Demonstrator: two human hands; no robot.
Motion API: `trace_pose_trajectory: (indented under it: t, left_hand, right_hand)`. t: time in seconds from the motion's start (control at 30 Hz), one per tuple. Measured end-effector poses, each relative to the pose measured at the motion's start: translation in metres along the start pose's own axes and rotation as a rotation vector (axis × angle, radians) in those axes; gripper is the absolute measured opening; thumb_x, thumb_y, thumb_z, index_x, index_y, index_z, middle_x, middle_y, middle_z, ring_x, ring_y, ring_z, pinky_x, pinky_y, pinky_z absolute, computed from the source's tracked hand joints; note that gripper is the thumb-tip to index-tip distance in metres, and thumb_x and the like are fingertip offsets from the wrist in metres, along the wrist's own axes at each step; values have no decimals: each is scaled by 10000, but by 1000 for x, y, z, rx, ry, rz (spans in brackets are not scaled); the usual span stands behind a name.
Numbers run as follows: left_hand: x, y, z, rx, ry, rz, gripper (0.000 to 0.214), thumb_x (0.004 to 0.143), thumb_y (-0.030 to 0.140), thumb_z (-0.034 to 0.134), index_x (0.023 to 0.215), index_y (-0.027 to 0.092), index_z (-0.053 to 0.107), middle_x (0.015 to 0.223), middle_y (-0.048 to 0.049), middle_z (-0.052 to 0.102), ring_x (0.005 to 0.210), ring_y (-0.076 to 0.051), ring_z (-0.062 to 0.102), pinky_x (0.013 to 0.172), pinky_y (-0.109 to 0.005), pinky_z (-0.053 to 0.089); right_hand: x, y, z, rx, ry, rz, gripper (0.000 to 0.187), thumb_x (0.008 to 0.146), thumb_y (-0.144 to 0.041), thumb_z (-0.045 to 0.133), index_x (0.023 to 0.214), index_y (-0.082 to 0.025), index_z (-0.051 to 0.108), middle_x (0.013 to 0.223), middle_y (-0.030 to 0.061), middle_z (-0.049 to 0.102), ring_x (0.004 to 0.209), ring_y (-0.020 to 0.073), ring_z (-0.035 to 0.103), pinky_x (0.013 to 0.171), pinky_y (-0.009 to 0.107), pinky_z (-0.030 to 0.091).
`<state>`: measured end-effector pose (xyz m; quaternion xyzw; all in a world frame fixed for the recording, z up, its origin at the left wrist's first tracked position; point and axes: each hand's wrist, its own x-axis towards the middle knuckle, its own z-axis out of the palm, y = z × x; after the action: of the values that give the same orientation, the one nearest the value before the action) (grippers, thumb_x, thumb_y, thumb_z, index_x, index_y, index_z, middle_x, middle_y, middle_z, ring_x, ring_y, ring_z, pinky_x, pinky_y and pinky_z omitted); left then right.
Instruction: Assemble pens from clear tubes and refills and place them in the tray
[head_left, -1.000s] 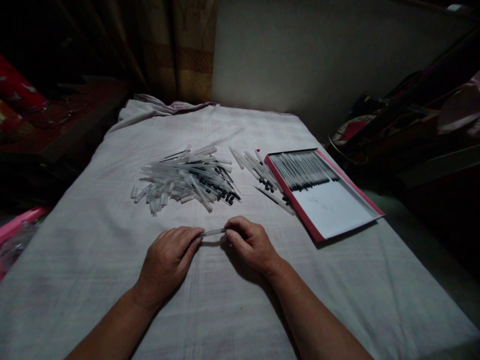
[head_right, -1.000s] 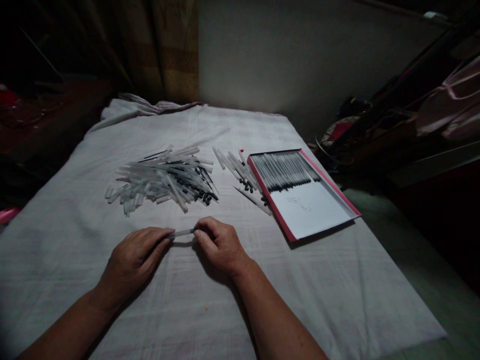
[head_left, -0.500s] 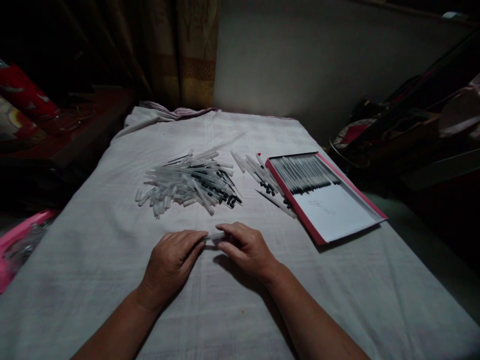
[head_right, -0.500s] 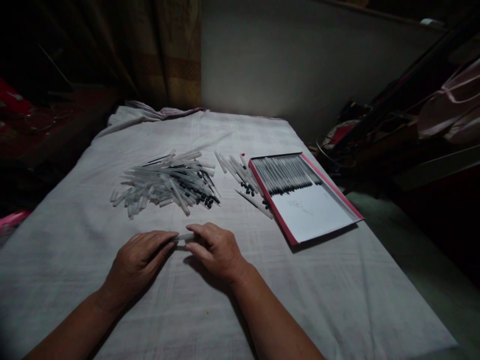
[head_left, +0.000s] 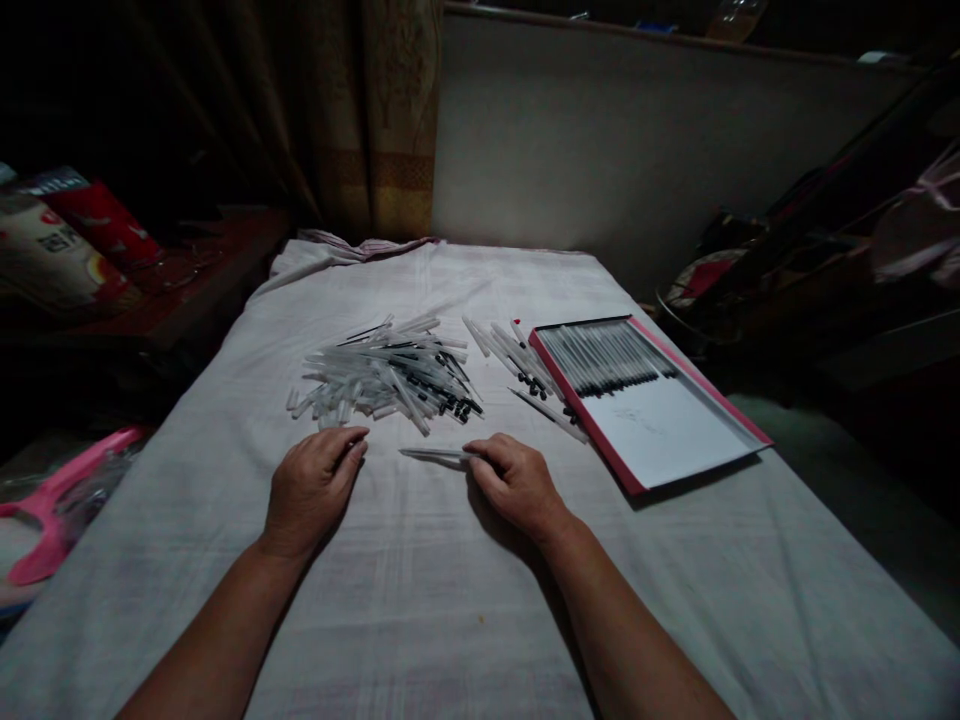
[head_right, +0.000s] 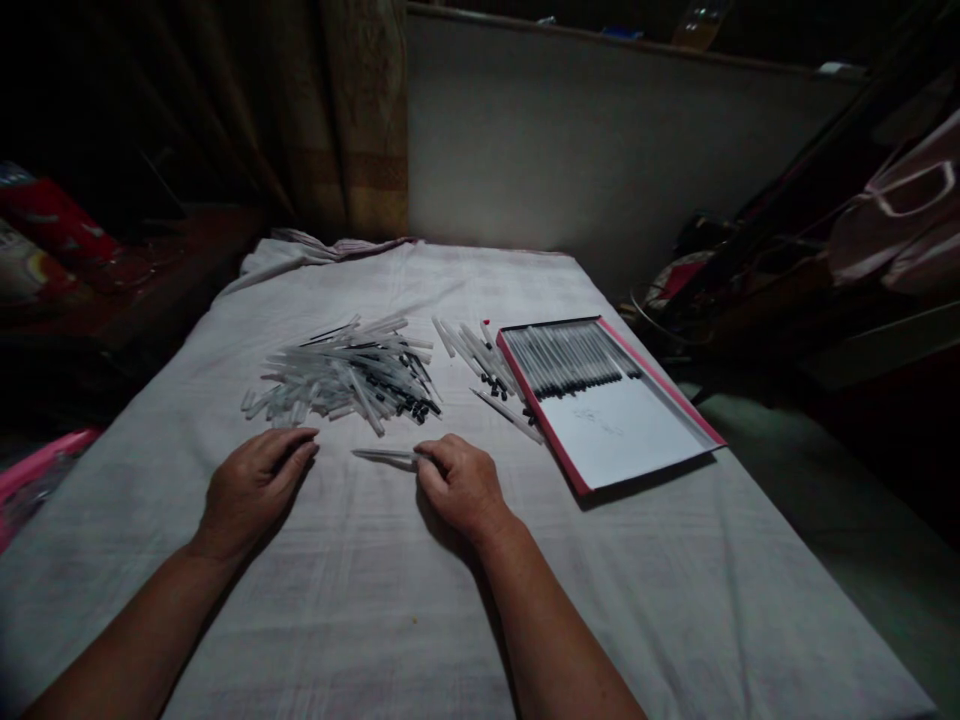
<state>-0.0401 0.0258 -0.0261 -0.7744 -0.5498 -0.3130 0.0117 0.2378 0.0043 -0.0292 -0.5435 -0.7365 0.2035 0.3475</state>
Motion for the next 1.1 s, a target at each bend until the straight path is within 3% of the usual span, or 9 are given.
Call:
trace_pose_trajectory:
  t: [0.23, 0.37, 0.53, 0.6, 0.67, 0.77, 0.9, 1.1]
  left_hand:
    - [38, 11, 9, 317, -195, -4, 302, 936, 351, 520, 1096, 212, 735, 1035, -120, 701, 944, -304, 648, 798, -421, 493]
    - [48, 19, 13, 382, -176, -13, 236, 905, 344, 569, 975, 201, 744, 1031, -141, 697, 987, -338, 631, 831, -469, 464]
    - [27, 25, 13, 66, -61, -75, 241, 906, 378, 536, 981, 209, 690, 1028, -117, 737, 1022, -312, 652, 932, -486, 449]
    - [12, 29, 11, -182, -64, -221, 320, 908, 463, 510, 1009, 209, 675, 1018, -105, 746, 949, -274, 685, 853, -411, 507]
    - [0, 35, 8, -467, -141, -400, 402, 904, 540, 501, 1048, 201, 661, 929, -76, 753, 788, -223, 704, 727, -341, 542]
    - [-9, 44, 3, -692, -162, -577, 461, 833, 602, 596, 1014, 185, 676, 817, -47, 737, 673, -177, 673, 643, -288, 539]
    - [-7, 49, -1, -794, -152, -644, 481, 767, 614, 672, 967, 177, 692, 777, -38, 720, 616, -146, 629, 608, -269, 525]
    - [-8, 46, 2, -747, -191, -588, 452, 788, 586, 657, 986, 184, 714, 754, -31, 712, 652, -159, 631, 625, -268, 519]
  right_hand:
    - [2, -3, 0, -71, -53, 80, 166, 865, -256, 642, 960, -227, 775, 838, 44, 717, 774, 172, 665, 728, 272, 477]
    - [3, -1, 0, 16, -10, 85, 168, 873, -247, 603, 929, -212, 757, 907, 67, 749, 866, 200, 685, 804, 309, 502]
    - [4, 1, 1, 293, 134, 135, 207, 856, -265, 573, 937, -205, 753, 955, 79, 774, 896, 222, 703, 832, 351, 536]
    - [4, 0, 1, 382, 163, 149, 214, 838, -272, 576, 914, -201, 763, 930, 75, 777, 861, 221, 704, 798, 342, 546]
    - [4, -3, 1, 444, 163, 173, 221, 821, -279, 580, 888, -190, 771, 854, 68, 771, 768, 210, 695, 716, 317, 547]
    - [3, -7, 0, 486, 154, 205, 214, 798, -282, 590, 844, -184, 774, 759, 52, 750, 673, 193, 671, 645, 294, 532]
    - [3, -11, -1, 502, 153, 192, 202, 787, -282, 593, 805, -188, 771, 774, 53, 756, 728, 198, 694, 713, 301, 549]
    - [2, -12, 2, 496, 98, 220, 211, 790, -288, 582, 811, -197, 771, 797, 48, 763, 768, 206, 703, 701, 302, 555]
